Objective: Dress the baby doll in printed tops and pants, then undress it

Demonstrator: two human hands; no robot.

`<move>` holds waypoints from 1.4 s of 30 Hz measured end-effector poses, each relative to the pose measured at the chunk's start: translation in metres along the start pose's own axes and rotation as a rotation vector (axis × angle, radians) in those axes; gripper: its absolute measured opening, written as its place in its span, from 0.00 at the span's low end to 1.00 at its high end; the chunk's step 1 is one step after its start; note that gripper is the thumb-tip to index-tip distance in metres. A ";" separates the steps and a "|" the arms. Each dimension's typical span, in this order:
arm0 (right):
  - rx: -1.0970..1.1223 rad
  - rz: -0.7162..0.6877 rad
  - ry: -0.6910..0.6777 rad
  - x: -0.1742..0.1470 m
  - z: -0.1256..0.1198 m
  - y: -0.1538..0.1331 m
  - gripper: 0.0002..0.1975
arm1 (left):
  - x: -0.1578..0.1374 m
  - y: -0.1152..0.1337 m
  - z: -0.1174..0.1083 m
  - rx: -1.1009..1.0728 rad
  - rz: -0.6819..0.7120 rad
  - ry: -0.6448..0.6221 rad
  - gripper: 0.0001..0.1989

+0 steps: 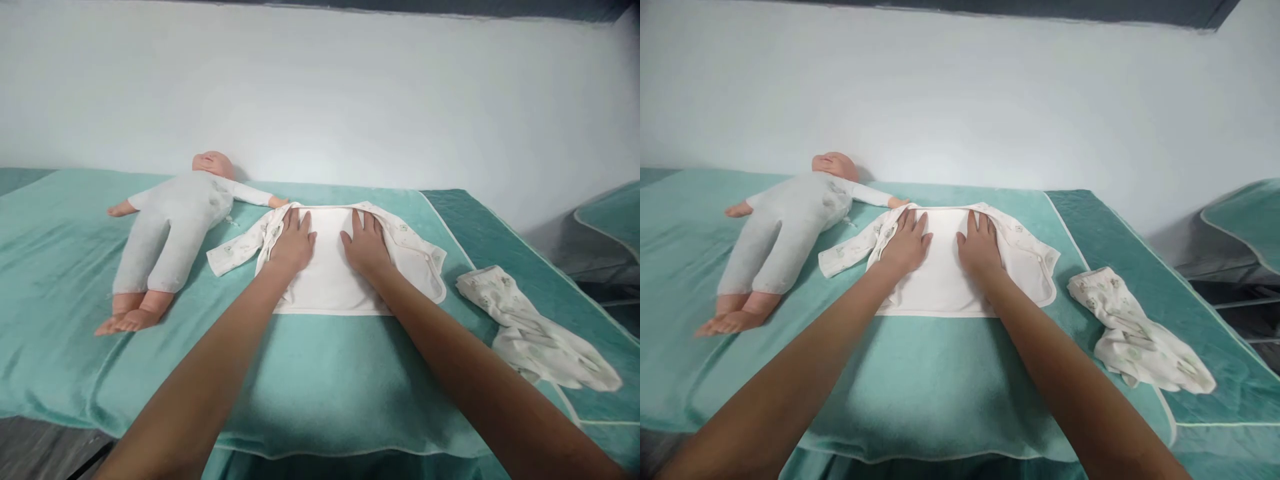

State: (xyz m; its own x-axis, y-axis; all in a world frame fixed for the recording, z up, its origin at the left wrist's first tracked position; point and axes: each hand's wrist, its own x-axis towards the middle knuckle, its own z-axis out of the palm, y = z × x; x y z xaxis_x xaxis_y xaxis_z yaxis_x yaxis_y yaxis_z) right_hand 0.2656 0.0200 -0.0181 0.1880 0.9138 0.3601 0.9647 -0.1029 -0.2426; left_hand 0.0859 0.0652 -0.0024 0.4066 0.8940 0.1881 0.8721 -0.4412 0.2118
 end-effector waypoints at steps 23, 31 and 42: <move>0.004 0.097 -0.241 0.017 0.009 0.001 0.31 | 0.010 0.001 0.012 0.010 -0.092 -0.118 0.30; -0.021 0.059 -0.205 0.011 0.008 -0.003 0.30 | -0.011 0.037 0.007 0.118 -0.241 -0.096 0.29; -0.058 -0.181 -0.235 -0.016 0.003 -0.010 0.30 | -0.020 0.077 0.016 0.130 -0.368 -0.044 0.31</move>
State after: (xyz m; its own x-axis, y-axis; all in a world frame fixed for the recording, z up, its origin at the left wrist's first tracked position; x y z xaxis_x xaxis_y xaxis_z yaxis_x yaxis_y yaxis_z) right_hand 0.2524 0.0072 -0.0244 -0.0297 0.9846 0.1725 0.9888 0.0542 -0.1393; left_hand 0.1491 0.0143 -0.0054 0.0692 0.9944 0.0803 0.9878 -0.0796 0.1338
